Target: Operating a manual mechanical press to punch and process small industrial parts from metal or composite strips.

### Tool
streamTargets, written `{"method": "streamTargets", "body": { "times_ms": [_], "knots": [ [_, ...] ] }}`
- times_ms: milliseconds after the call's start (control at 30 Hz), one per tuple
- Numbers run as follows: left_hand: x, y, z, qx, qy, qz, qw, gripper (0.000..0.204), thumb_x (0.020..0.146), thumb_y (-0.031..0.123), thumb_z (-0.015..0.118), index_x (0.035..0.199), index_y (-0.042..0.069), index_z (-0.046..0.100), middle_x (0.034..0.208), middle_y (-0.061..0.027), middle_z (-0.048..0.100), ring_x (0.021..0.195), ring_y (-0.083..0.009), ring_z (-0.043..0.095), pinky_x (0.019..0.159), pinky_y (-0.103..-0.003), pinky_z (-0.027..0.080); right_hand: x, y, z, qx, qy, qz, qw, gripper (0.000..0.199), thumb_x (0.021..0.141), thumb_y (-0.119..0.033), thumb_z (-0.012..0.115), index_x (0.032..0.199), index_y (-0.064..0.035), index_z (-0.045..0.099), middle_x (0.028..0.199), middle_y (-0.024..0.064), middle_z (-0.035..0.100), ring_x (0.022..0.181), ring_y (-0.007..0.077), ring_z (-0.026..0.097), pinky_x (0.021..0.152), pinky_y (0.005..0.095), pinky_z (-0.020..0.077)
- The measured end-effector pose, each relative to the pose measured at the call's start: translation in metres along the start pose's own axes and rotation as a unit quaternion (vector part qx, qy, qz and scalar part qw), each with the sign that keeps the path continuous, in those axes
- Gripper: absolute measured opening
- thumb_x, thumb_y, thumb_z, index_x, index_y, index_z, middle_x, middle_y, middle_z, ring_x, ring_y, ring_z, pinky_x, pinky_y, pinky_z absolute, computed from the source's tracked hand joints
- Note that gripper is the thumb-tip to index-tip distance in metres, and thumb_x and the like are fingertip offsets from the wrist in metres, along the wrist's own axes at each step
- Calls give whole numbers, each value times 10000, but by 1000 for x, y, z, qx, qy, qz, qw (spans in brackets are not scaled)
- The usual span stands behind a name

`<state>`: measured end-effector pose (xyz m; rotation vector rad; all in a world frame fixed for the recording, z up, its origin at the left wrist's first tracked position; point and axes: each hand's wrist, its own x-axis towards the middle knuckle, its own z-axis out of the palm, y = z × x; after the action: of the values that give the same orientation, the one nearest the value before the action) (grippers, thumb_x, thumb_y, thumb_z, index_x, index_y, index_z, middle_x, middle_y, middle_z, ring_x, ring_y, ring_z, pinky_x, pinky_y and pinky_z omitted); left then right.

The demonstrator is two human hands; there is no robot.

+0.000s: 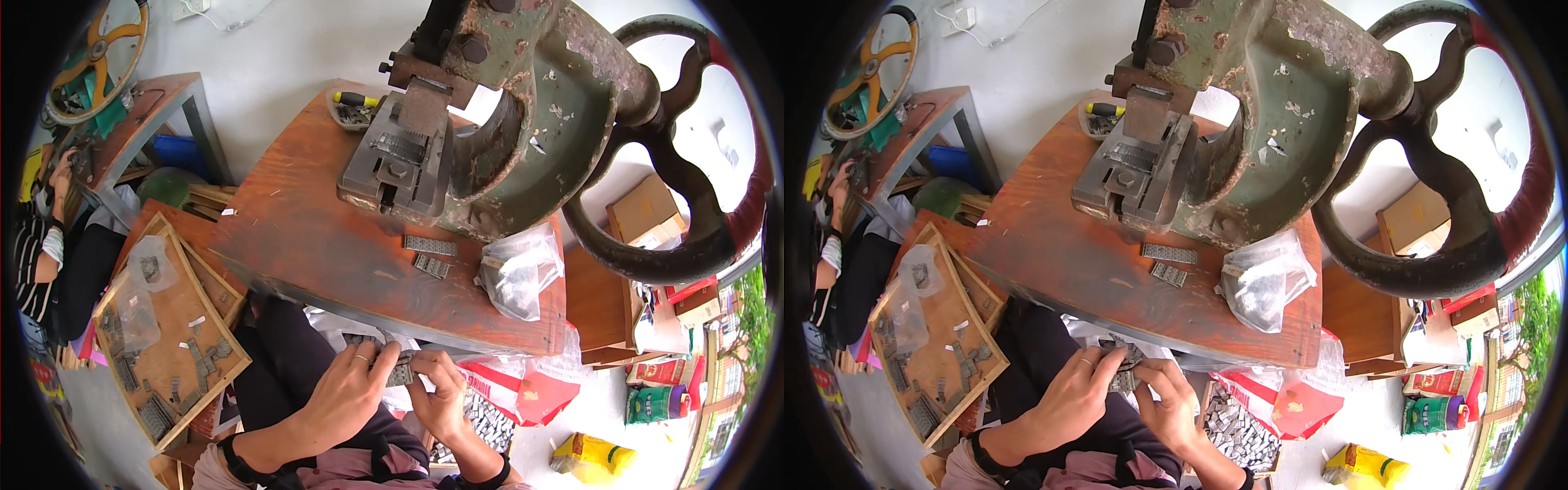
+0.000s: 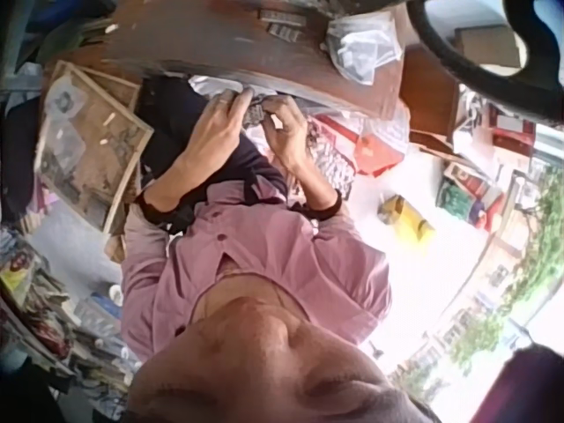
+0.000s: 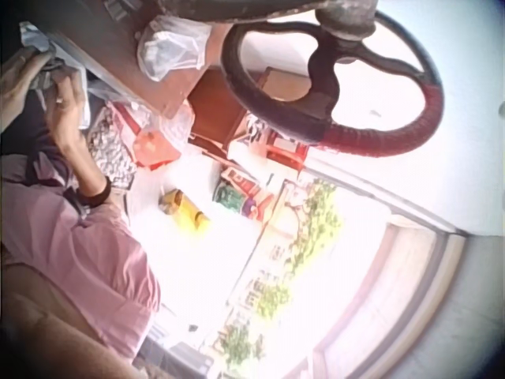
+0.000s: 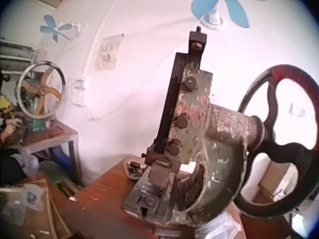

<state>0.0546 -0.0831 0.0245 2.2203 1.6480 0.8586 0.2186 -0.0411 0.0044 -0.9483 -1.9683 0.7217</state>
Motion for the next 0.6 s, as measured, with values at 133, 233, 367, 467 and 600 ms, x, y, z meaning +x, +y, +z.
{"method": "streamTargets", "body": {
  "times_ms": [133, 233, 367, 467, 600],
  "knots": [
    [-7, -15, 42, -73, -2, -26, 997, 510, 766, -5, 585, 1246, -64, 425, 999, -242, 532, 920, -394, 563, 779, -426, 484, -5, 18, -1, -67, -18, 17, 997, 247, 725, 64, 642, 947, -44, 639, 942, 129, 635, 836, 327, 631, 724, 384, 525],
    [-12, -39, 80, -112, -89, -107, 984, 571, 781, 43, 624, 1280, -83, 377, 1077, -281, 528, 980, -435, 550, 836, -467, 466, -8, 35, -3, -120, -63, 61, 989, 196, 747, 35, 621, 926, -42, 638, 906, 130, 631, 814, 325, 623, 712, 387, 518],
    [-27, -57, 105, -58, -150, -147, 976, 692, 795, 192, 707, 1308, -94, 343, 1202, -332, 475, 1052, -464, 513, 928, -495, 419, -14, 48, -7, -172, -86, 93, 977, 159, 758, 57, 612, 898, -14, 636, 846, 161, 624, 775, 357, 622, 664, 394, 503],
    [-31, -56, 105, -124, -75, -116, 983, 665, 807, 211, 719, 1305, -60, 373, 1235, -309, 482, 1102, -426, 521, 911, -459, 443, -16, 47, -6, -109, -91, 119, 983, 124, 767, 36, 640, 885, -1, 634, 828, 154, 644, 736, 306, 652, 650, 352, 517],
    [-31, -58, 86, -341, 61, -208, 915, 413, 811, 147, 737, 1135, -17, 539, 968, -179, 655, 842, -275, 664, 714, -343, 526, -10, 36, 0, 7, -82, 179, 980, 108, 814, -5, 677, 908, 15, 629, 846, 118, 678, 723, 168, 665, 665, 283, 523]
  ]
}}
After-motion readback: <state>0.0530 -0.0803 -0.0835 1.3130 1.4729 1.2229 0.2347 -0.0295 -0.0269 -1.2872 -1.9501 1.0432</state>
